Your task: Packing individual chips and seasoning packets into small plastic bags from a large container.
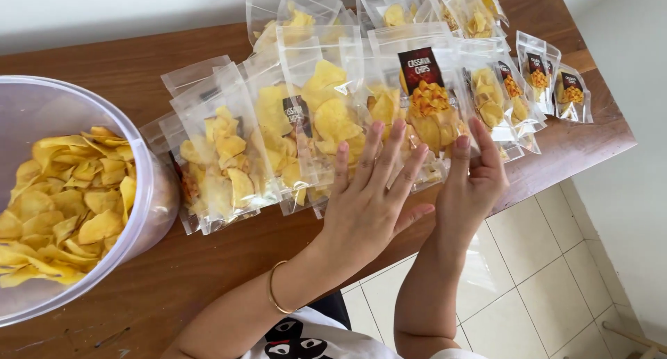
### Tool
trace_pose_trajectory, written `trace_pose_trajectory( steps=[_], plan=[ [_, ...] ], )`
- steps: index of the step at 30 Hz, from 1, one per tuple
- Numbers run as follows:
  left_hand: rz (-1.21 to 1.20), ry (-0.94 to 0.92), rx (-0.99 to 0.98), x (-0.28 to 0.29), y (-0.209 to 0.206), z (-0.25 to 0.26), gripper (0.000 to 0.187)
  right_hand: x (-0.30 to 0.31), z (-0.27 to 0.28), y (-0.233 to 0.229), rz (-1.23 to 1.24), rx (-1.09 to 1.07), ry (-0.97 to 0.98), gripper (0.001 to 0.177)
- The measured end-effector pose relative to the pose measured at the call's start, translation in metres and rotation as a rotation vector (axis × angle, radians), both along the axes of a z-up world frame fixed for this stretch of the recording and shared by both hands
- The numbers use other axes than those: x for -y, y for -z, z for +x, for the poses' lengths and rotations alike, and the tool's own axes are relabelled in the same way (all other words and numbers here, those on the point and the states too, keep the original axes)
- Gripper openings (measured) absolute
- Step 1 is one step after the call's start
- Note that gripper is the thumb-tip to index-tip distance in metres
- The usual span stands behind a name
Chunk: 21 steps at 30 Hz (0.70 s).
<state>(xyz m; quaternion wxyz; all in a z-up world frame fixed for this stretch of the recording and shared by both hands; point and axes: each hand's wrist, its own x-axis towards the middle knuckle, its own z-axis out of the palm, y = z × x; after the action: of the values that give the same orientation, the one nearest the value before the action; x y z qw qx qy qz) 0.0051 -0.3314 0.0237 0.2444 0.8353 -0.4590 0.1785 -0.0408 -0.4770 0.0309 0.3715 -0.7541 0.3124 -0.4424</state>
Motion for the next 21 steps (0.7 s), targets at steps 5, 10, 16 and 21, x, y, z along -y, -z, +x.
trace_pose_trajectory(
  steps=[5,10,16,21],
  plan=[
    [0.034,-0.032,0.074,0.011,0.015,0.004,0.063,0.011,0.003,0.005,-0.232,-0.176,0.032,0.029],
    [0.025,-0.024,0.059,0.011,0.012,0.003,0.067,0.010,0.000,0.002,-0.275,-0.337,0.115,0.031],
    [-0.139,0.135,0.103,-0.015,-0.005,0.000,0.067,-0.013,-0.003,-0.002,-0.571,0.176,-0.061,0.023],
    [-0.878,0.286,0.380,-0.075,-0.021,-0.007,0.031,-0.066,0.014,0.003,-0.601,0.725,-0.122,0.007]
  ],
)
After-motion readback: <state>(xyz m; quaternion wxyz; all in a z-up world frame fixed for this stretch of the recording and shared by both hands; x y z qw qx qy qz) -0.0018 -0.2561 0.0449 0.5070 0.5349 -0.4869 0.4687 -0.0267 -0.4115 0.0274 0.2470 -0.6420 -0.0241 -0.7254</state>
